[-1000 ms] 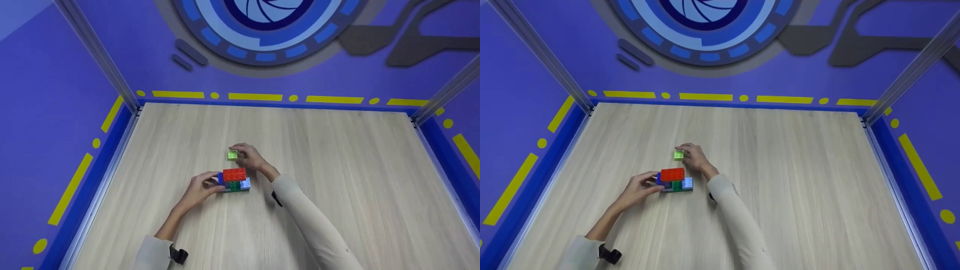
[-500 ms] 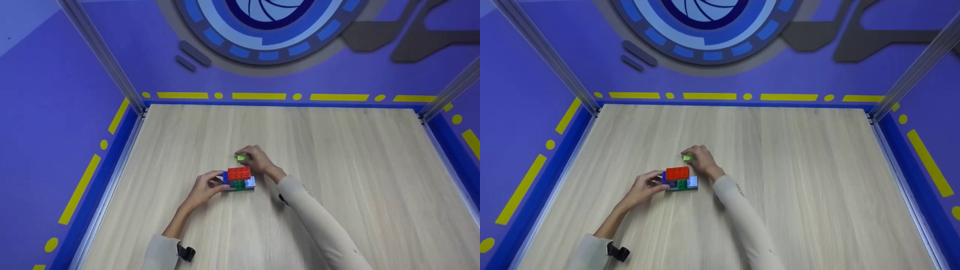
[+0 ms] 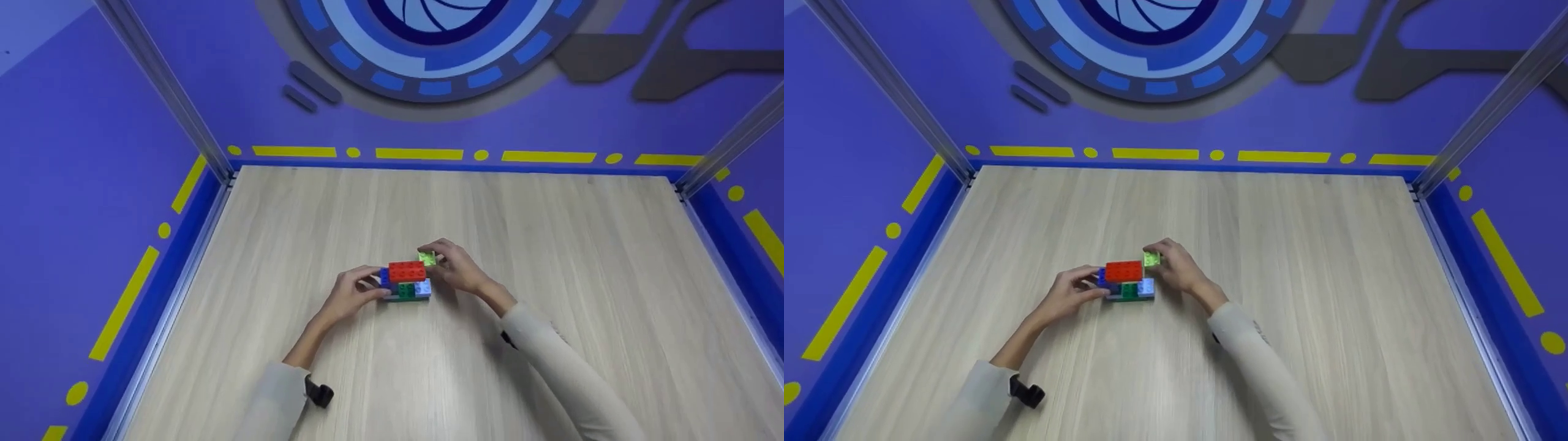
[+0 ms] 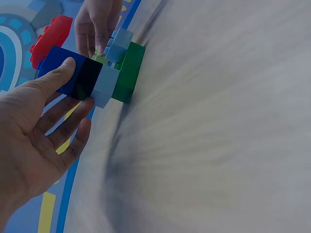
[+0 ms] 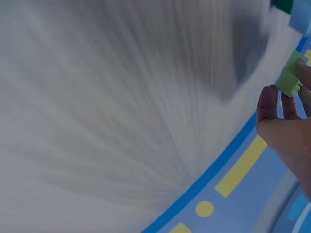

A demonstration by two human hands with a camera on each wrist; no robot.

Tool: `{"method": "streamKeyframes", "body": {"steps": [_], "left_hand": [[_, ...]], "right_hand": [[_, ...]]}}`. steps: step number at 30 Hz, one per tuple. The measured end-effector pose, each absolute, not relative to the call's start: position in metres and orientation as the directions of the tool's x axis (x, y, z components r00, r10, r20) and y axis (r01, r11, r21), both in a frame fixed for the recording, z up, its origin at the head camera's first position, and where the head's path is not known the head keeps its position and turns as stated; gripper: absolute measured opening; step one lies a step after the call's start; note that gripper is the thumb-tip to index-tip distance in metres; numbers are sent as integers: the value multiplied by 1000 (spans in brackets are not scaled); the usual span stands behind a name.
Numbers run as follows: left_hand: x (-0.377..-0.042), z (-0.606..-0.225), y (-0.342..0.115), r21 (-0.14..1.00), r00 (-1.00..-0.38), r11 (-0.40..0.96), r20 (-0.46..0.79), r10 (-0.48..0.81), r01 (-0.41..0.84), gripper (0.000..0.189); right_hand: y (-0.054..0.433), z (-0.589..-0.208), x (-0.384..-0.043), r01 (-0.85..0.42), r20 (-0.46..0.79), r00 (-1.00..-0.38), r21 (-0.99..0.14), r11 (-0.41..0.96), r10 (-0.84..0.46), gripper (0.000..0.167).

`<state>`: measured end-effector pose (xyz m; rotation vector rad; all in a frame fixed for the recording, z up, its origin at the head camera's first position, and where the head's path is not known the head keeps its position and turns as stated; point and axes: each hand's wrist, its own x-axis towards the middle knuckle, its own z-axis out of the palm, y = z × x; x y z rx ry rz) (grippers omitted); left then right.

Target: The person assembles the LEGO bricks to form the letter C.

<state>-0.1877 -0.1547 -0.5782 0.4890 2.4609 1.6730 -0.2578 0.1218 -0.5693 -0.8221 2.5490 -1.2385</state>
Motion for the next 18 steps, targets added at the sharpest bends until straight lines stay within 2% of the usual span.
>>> {"method": "streamKeyframes", "body": {"steps": [4, 11, 18], "left_hand": [[-197, -577, -143, 922, -935, 326, 91, 342, 209, 41], [-200, -578, -138, 922, -937, 326, 96, 336, 211, 41], [-204, -570, -134, 901, -922, 369, 79, 378, 228, 47]], "right_hand": [[129, -565, -247, -356, 48, -823, -819, 449, -566, 43], [139, -563, -230, -365, 116, -838, -846, 389, -534, 37], [146, -559, -223, -332, 120, -853, -876, 351, -507, 41]]}}
